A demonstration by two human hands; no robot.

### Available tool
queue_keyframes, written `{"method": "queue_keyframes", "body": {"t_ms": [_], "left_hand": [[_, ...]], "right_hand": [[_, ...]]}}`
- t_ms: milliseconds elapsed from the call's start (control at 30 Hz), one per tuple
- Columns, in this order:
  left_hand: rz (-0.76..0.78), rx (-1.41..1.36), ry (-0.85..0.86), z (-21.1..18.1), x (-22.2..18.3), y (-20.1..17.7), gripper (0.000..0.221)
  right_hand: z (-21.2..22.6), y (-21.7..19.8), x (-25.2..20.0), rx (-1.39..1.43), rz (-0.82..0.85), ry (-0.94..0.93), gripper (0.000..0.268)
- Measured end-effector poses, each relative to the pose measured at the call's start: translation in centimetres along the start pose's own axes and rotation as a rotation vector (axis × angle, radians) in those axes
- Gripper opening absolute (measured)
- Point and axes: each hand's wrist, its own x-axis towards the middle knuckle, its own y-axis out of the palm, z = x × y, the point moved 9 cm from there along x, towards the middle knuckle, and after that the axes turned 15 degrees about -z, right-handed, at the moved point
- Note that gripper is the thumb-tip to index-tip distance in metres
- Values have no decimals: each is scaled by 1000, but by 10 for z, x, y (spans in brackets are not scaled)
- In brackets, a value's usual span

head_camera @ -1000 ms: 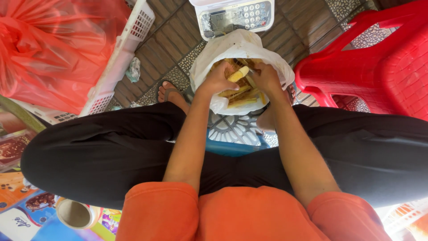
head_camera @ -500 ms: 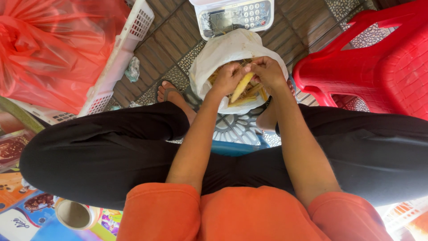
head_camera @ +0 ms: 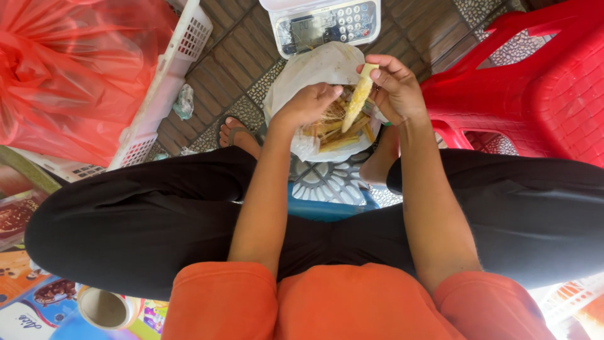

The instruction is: Peeling the husks off baby corn and placing them on a digital scale for weighing.

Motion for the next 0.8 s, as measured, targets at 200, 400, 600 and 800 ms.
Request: {"method": "queue_keyframes", "body": {"t_ms": [200,400,600,800], "left_hand": [[285,64,56,-96,-41,-13,58],[356,73,126,-71,-34,15,50],[315,-94,150,-75,-31,13,45],[337,-112,164,-52,-26,25,33]], "right_hand": [[15,9,-5,64,16,-35,27],[33,11,-11,32,-36,-103,32],[30,16,-10,-57,-41,-40,40],[42,-20,4,102,-205,-170,30]]}}
